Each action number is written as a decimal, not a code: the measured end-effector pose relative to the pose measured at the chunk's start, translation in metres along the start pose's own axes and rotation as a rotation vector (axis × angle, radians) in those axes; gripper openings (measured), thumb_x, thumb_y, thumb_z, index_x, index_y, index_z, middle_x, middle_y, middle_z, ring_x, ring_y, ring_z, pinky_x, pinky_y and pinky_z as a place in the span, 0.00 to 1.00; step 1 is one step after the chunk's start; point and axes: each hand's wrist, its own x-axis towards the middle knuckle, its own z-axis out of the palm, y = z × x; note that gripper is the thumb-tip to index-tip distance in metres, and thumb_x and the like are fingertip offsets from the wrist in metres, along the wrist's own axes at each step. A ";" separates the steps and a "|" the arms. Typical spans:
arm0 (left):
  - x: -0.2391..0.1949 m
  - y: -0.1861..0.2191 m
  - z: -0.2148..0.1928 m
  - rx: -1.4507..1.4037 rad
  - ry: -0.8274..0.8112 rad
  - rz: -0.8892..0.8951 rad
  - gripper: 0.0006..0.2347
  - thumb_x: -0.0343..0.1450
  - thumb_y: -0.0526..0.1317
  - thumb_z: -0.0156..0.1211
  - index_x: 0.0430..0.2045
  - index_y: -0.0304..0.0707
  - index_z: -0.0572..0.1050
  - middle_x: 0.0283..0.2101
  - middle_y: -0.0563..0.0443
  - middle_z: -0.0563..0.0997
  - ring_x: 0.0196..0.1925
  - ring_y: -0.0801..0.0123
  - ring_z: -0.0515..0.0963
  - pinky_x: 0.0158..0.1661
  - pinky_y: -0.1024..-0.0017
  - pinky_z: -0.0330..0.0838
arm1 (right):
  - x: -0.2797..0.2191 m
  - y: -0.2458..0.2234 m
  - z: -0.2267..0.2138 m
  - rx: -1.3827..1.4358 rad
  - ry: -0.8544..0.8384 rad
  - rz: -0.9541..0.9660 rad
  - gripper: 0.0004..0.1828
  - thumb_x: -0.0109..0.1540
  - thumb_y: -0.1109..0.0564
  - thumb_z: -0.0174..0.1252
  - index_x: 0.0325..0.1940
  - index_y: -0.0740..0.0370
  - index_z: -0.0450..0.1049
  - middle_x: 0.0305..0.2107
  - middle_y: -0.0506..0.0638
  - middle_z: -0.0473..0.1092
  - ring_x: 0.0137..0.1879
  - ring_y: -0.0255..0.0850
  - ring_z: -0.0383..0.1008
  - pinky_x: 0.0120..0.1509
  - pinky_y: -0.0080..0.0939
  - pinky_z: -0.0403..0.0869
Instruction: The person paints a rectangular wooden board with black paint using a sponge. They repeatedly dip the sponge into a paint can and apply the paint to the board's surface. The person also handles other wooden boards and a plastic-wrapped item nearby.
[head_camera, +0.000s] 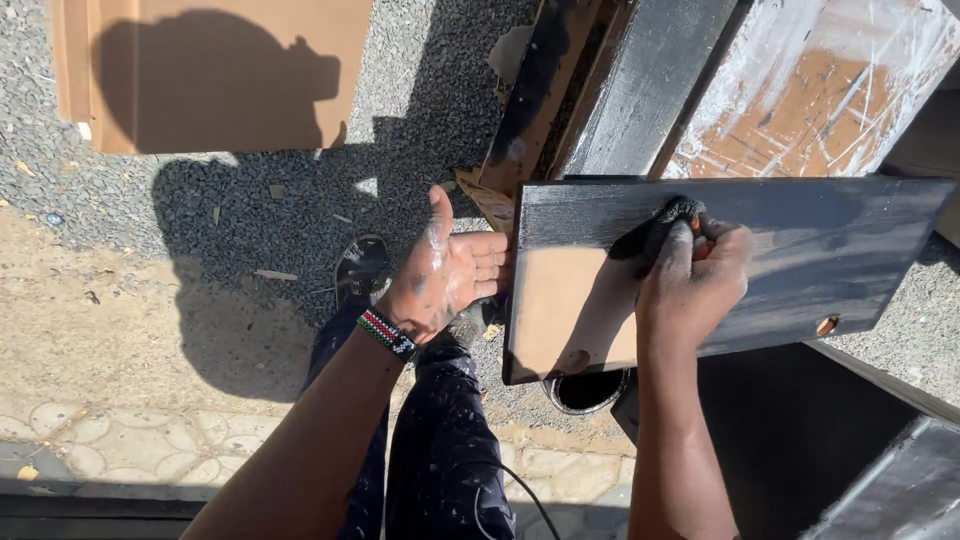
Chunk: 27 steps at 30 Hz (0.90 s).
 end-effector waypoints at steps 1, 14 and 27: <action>0.002 0.000 -0.001 -0.019 0.013 0.018 0.71 0.65 0.92 0.23 0.88 0.17 0.47 0.89 0.07 0.34 0.91 0.16 0.30 0.85 0.27 0.26 | -0.004 -0.034 0.009 0.007 -0.022 -0.018 0.09 0.77 0.59 0.71 0.58 0.65 0.82 0.32 0.55 0.69 0.42 0.55 0.79 0.50 0.56 0.78; -0.020 -0.029 -0.020 -0.079 0.042 -0.039 0.70 0.60 0.95 0.23 0.73 0.25 0.78 0.67 0.18 0.83 0.70 0.26 0.81 0.73 0.39 0.70 | -0.082 -0.163 -0.025 -0.536 -0.827 -0.994 0.04 0.69 0.55 0.69 0.46 0.49 0.89 0.35 0.48 0.80 0.42 0.52 0.87 0.37 0.53 0.85; -0.031 -0.211 -0.073 -0.001 0.445 -0.021 0.28 0.76 0.59 0.60 0.57 0.30 0.83 0.55 0.23 0.91 0.56 0.37 0.93 0.51 0.51 0.87 | -0.148 -0.055 -0.144 0.361 -0.991 0.368 0.07 0.76 0.56 0.63 0.49 0.62 0.81 0.16 0.50 0.68 0.10 0.47 0.81 0.21 0.40 0.76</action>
